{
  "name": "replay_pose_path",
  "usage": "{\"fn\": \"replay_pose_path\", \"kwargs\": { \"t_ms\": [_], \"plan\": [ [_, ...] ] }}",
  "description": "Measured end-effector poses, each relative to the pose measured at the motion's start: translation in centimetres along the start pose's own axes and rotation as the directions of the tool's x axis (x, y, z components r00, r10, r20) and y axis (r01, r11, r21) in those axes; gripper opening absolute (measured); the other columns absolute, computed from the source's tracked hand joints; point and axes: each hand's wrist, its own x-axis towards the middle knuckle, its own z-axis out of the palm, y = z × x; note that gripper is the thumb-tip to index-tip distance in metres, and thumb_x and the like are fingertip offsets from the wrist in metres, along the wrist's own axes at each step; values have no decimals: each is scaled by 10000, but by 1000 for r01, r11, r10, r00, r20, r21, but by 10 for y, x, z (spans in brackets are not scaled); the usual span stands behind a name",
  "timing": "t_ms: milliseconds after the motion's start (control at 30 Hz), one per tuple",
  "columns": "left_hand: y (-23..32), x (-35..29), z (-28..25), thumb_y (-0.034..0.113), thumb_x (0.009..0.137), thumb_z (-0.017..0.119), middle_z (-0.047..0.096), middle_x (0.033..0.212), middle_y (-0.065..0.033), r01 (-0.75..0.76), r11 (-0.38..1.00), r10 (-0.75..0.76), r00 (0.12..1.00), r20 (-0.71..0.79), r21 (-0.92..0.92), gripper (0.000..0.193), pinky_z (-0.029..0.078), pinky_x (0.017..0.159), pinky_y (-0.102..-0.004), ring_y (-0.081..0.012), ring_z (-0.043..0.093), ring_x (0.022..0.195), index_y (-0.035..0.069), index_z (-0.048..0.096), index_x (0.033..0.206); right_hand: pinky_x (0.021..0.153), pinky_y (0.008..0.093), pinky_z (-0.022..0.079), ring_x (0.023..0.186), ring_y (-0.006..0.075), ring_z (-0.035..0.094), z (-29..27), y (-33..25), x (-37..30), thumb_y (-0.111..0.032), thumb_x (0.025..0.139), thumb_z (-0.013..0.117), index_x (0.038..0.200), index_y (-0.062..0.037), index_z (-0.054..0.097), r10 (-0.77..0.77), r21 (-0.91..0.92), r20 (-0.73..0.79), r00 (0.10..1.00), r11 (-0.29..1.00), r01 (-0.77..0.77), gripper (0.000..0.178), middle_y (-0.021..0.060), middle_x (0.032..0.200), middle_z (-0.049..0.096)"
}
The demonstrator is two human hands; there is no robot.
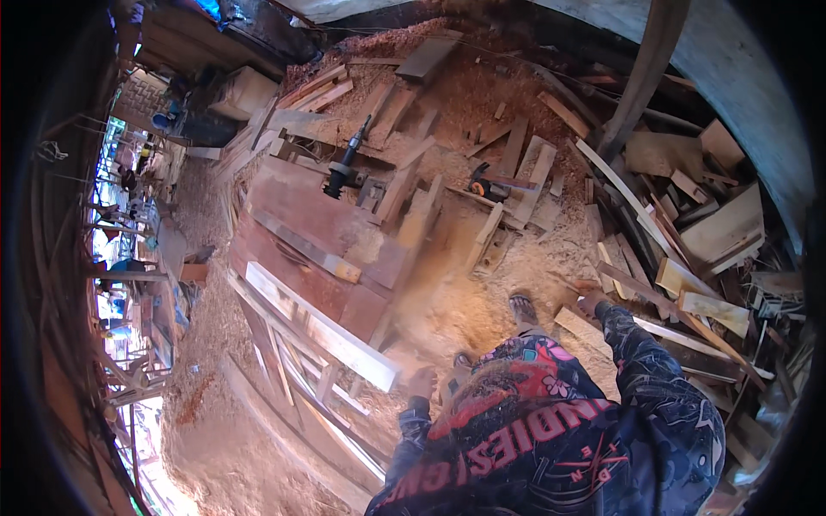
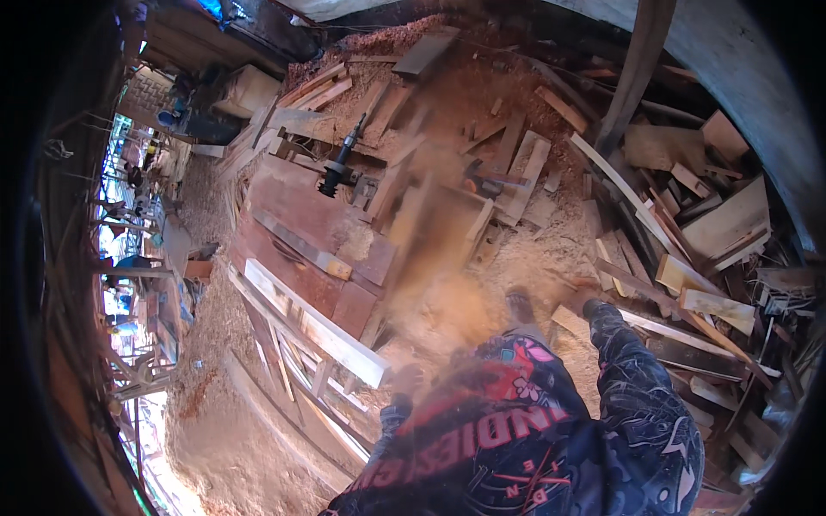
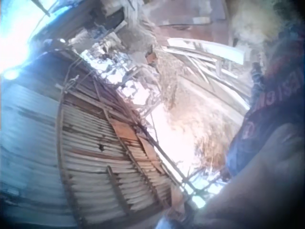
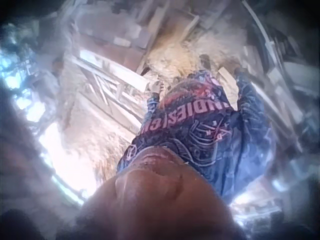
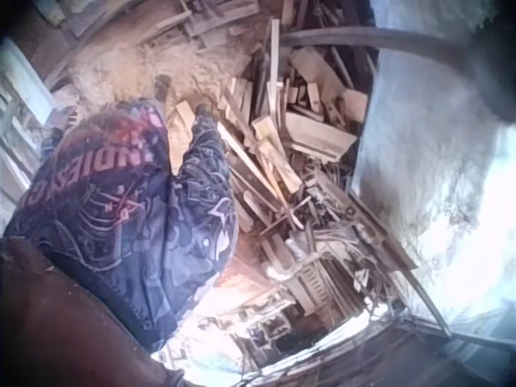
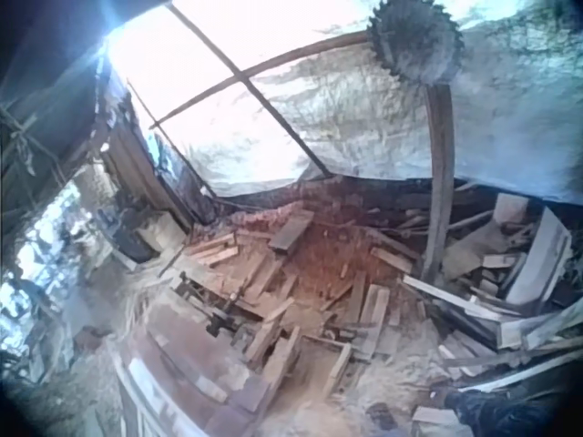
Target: The person replaces a drive belt on a motor by looping it onto the pulley, using a metal bar to assist with leverage, and then places a wooden board onto a saw table.
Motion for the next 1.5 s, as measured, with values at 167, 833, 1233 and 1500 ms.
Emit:
{"fn": "replay_pose_path", "kwargs": {
  "t_ms": [167,833,1233,1500],
  "plan": [
    [-77,-49,-65,349,852,577,684,955,-179,43,389,247,958,-149,920,371,487,836,-395,-292,649,915,10,687,958,542,321,520,573,179,644,20,-162,-54,-268,829,591,1011,-80,653,-454,-167,-45,890,882,441,269,117,792,675],
    [25,-15,34,190,841,537,619,767,-100,147,989,-136,945,-296,15,174,496,542,-389,-253,631,657,46,624,885,630,386,540,747,231,673,-18,-144,4,-197,764,610,906,-150,705,-506,-569,460,729,462,680,177,70,794,682],
    [-82,-3,-37,172,699,676,645,838,-135,-72,885,149,980,-134,459,147,491,713,-464,-349,617,843,86,631,809,540,321,546,640,185,674,9,-178,-4,-180,874,558,957,-23,668,-592,-296,511,624,560,774,209,51,819,679],
    [-76,-16,-35,181,641,743,612,837,-132,67,877,34,979,-202,475,267,472,750,-455,-353,585,870,101,599,851,539,328,546,662,188,681,2,-203,-14,-153,858,567,943,-40,698,-687,-260,513,515,447,856,193,40,916,682]
  ]
}}
